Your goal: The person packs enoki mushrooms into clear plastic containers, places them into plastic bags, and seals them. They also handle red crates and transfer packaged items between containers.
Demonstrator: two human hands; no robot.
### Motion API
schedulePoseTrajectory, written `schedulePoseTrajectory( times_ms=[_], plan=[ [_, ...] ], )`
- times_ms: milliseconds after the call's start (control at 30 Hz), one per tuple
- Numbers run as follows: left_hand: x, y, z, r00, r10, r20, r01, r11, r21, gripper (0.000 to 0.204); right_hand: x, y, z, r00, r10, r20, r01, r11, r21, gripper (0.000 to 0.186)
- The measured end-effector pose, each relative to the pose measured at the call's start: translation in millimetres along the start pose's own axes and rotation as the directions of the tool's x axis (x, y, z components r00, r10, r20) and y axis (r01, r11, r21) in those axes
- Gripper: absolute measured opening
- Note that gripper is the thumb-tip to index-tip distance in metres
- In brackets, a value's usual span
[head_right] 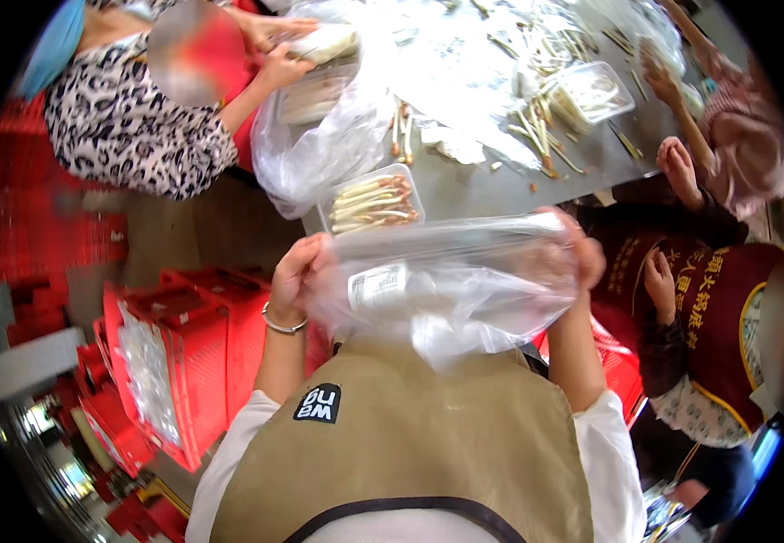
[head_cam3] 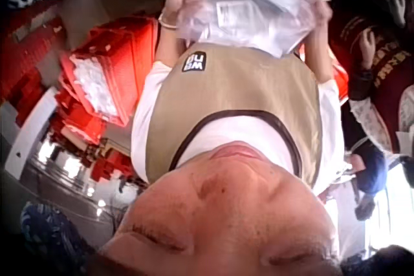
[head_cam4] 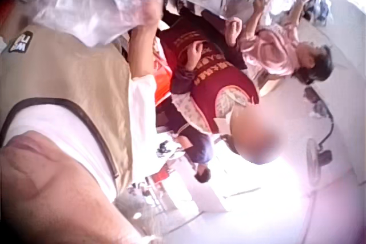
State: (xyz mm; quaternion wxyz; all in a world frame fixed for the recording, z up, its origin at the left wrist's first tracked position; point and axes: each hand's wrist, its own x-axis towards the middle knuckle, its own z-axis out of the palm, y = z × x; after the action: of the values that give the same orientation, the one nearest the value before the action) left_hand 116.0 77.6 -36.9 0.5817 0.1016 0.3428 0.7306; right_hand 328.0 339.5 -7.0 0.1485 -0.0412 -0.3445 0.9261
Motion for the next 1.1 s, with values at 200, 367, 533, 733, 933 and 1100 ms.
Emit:
schedulePoseTrajectory(
  times_ms=[200, 367, 533, 733, 933, 1100],
  plan=[
    [-54, -68, -37, 0.970, 0.106, -0.218, -0.168, 0.941, -0.292, 0.017, 4, 25, -20, 0.913, 0.279, -0.296, -0.339, 0.924, -0.175, 0.021],
    [-4, -40, -81, 0.626, 0.392, -0.674, -0.235, 0.919, 0.316, 0.007, 87, 83, -19, 0.871, -0.057, -0.488, -0.411, 0.462, -0.786, 0.020],
    [44, -26, -101, 0.507, 0.534, -0.677, 0.196, 0.693, 0.694, 0.023, 144, 129, -60, 0.953, -0.112, -0.282, -0.287, -0.026, -0.958, 0.023],
    [49, -43, -86, 0.525, 0.430, -0.735, -0.175, 0.899, 0.401, 0.027, 128, 146, -44, 0.861, -0.053, -0.506, -0.410, 0.517, -0.751, 0.026],
    [12, -49, -51, 0.615, 0.269, -0.741, -0.386, 0.922, 0.014, 0.030, 102, 141, -17, 0.781, 0.155, -0.605, -0.371, 0.895, -0.250, 0.023],
    [-14, -37, -28, 0.715, 0.170, -0.678, -0.221, 0.975, 0.011, 0.026, 67, 113, -5, 0.796, 0.418, -0.437, -0.533, 0.826, -0.181, 0.022]
  ],
)
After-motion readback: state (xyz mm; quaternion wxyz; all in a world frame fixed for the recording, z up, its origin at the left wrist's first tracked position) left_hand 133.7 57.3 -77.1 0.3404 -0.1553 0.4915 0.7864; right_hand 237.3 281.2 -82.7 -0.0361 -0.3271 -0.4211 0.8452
